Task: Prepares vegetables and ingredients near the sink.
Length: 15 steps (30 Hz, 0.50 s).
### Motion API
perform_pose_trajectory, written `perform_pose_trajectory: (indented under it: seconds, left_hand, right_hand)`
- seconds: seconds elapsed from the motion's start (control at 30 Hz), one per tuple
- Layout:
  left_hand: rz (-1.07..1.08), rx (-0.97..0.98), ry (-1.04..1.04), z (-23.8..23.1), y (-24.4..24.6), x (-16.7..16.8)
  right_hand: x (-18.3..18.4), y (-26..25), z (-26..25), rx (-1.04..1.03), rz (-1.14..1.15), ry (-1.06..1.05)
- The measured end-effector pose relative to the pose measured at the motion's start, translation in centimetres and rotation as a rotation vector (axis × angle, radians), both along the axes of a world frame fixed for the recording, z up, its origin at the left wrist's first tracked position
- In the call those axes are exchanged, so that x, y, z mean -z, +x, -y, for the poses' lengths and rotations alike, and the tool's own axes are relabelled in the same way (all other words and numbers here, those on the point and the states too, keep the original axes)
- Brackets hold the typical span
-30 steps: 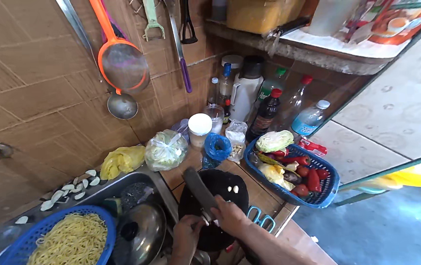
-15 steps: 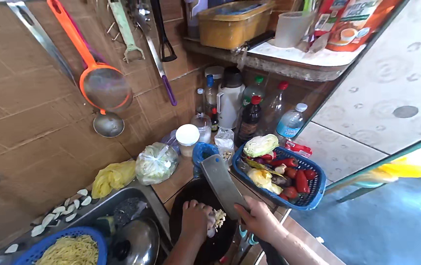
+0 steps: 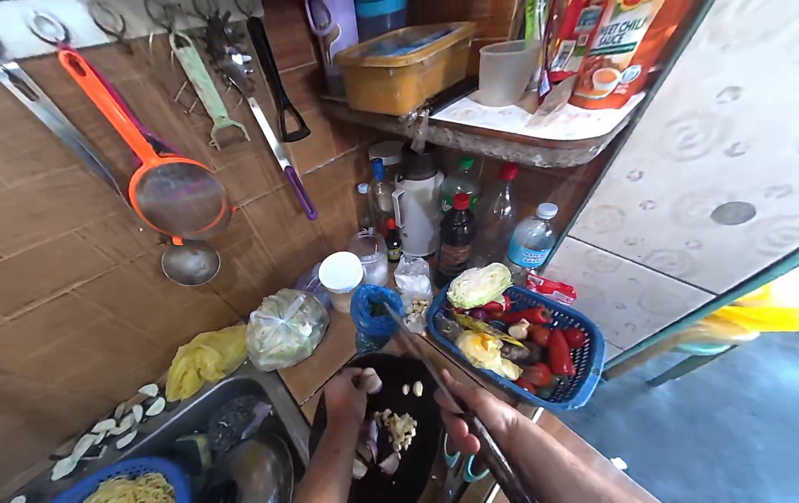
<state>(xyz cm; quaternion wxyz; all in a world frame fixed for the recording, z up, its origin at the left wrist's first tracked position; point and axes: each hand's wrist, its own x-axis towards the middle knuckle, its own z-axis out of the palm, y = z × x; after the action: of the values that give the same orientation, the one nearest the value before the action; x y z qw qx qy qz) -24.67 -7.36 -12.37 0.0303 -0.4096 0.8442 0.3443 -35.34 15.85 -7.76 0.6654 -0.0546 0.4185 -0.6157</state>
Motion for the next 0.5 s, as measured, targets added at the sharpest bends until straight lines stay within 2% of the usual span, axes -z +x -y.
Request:
perform_pose_trajectory:
  seconds: [0.07, 0.1, 0.13, 0.17, 0.27, 0.33, 0.4, 0.5]
  left_hand:
    - [0.063, -0.003, -0.077, -0.9, 0.3, -1.1]
    - [-0.007, -0.034, -0.076, -1.7, 0.7, -1.9]
    - [-0.147, -0.095, -0.013, -2.9, 1.1, -2.6]
    - [-0.293, -0.186, 0.156, -4.2, 1.5, -3.6]
    - [-0.598, -0.462, 1.0, -7.2, 2.6, -7.4]
    - [-0.654, -0.501, 1.263, -7.0, 3.6, -9.3]
    - [-0.68, -0.534, 1.275, -5.8, 5.0, -10.3]
    - [-0.749, -0.527, 1.174, -4.0, 7.4, -10.5]
  right_hand:
    - [1.9, -0.5, -0.2, -0.086, 0.21, -0.292]
    - [2.2, -0.6, -0.1, -0.109, 0.221, -0.331]
    - [1.9, -0.6, 0.0, -0.094, 0.178, -0.275]
    - [1.2, -0.5, 0.1, -0.058, 0.082, -0.147]
    - [-1.0, 0.9, 1.7, -0.021, -0.338, 0.216]
    - [-1.1, 1.6, 2.4, -0.075, -0.544, 0.28]
    - [-1.1, 2.0, 2.7, -0.105, -0.66, 0.286]
    - [-1.7, 2.1, 2.0, -0.138, -0.905, 0.371]
